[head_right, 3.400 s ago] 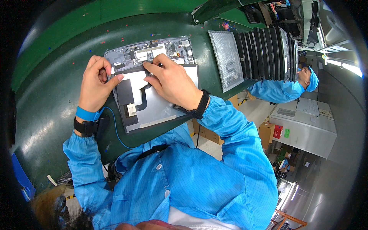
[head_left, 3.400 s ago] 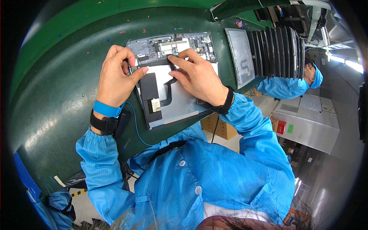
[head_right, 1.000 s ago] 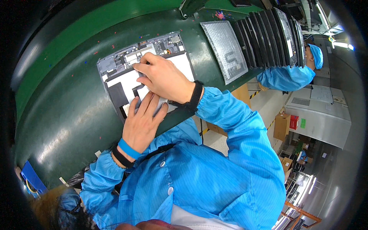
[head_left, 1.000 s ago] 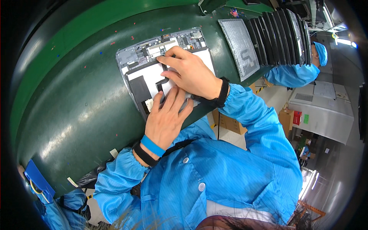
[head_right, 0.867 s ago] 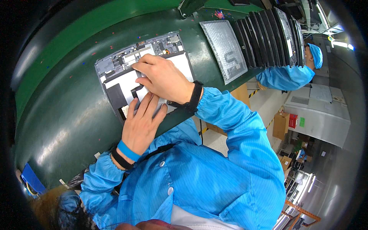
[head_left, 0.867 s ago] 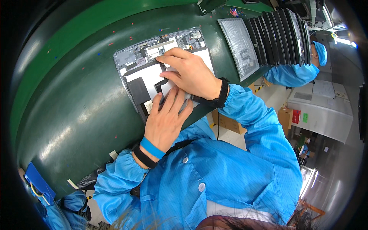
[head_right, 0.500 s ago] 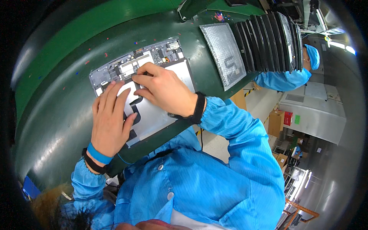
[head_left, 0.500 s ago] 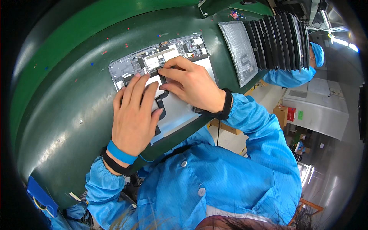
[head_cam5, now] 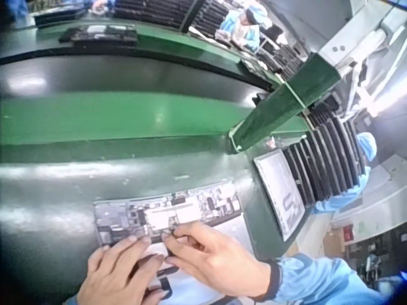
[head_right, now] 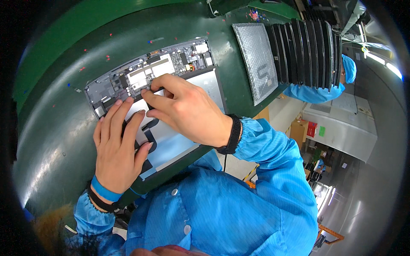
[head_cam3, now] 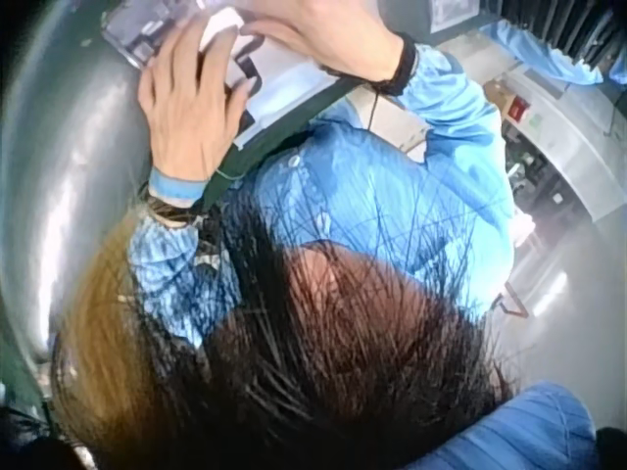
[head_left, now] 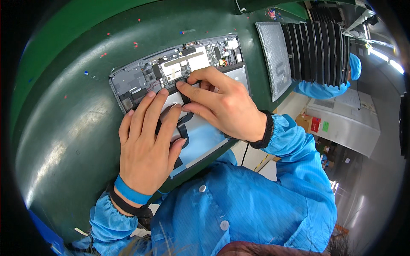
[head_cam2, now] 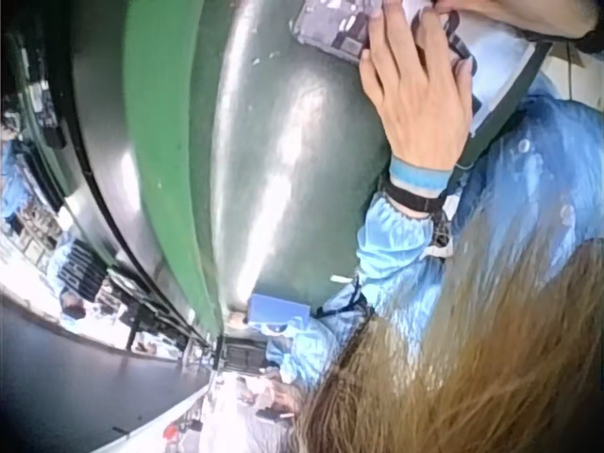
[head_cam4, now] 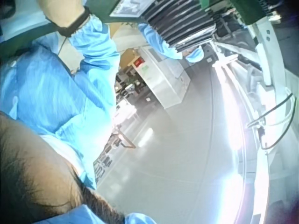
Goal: Assembling electronic components onto a flat screen panel and preparing it for packaging on a factory production line.
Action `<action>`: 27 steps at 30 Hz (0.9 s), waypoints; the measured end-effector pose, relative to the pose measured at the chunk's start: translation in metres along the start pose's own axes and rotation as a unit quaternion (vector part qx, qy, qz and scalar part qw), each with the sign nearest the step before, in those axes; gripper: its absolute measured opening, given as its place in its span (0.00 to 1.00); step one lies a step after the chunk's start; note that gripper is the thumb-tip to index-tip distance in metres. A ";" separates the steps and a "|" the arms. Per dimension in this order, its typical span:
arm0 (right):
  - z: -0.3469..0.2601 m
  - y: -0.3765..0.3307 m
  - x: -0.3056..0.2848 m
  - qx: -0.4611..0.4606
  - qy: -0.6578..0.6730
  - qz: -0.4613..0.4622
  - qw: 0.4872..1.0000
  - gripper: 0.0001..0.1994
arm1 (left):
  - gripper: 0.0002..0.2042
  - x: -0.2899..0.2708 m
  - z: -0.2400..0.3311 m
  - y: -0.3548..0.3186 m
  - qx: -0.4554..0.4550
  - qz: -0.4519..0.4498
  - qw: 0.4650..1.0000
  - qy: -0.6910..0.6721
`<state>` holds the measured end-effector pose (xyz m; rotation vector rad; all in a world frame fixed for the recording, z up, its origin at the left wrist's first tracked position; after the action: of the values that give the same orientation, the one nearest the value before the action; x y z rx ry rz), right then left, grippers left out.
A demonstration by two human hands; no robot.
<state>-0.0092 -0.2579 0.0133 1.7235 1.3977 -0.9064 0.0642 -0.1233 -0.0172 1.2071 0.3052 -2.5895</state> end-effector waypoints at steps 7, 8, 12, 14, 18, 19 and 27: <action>0.000 0.001 -0.002 -0.002 0.005 0.004 1.000 0.21 | 0.32 0.000 0.000 0.000 0.006 0.004 1.000 0.007; 0.000 0.002 -0.002 0.000 0.006 0.004 1.000 0.21 | 0.32 -0.001 0.000 0.000 0.007 0.005 1.000 0.005; 0.000 0.002 -0.002 0.009 0.007 0.007 1.000 0.21 | 0.32 0.000 0.000 0.001 0.009 0.003 1.000 -0.001; -0.001 0.003 -0.002 0.006 0.013 -0.004 1.000 0.19 | 0.32 0.001 -0.001 0.000 0.007 0.006 1.000 -0.002; 0.000 0.003 -0.001 0.009 0.024 -0.013 1.000 0.18 | 0.32 0.001 -0.001 -0.001 0.007 0.010 1.000 -0.003; 0.000 0.003 -0.001 0.009 0.024 -0.014 1.000 0.18 | 0.32 0.000 -0.001 -0.001 0.006 0.010 1.000 -0.004; 0.001 0.002 0.000 0.012 0.030 -0.004 0.999 0.18 | 0.33 0.005 -0.003 -0.002 0.005 -0.011 1.000 -0.023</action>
<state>-0.0074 -0.2594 0.0132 1.7776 1.4389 -0.8856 0.0631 -0.1214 -0.0226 1.1508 0.2972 -2.6372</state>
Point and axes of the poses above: each hand's wrist, its own y-axis towards the middle knuckle, its own x-axis out of the palm, z = x × y, the point moved 8 cm from there along y, towards the middle knuckle, and after that the axes turned 8 degrees about -x, right-handed, at the moved point
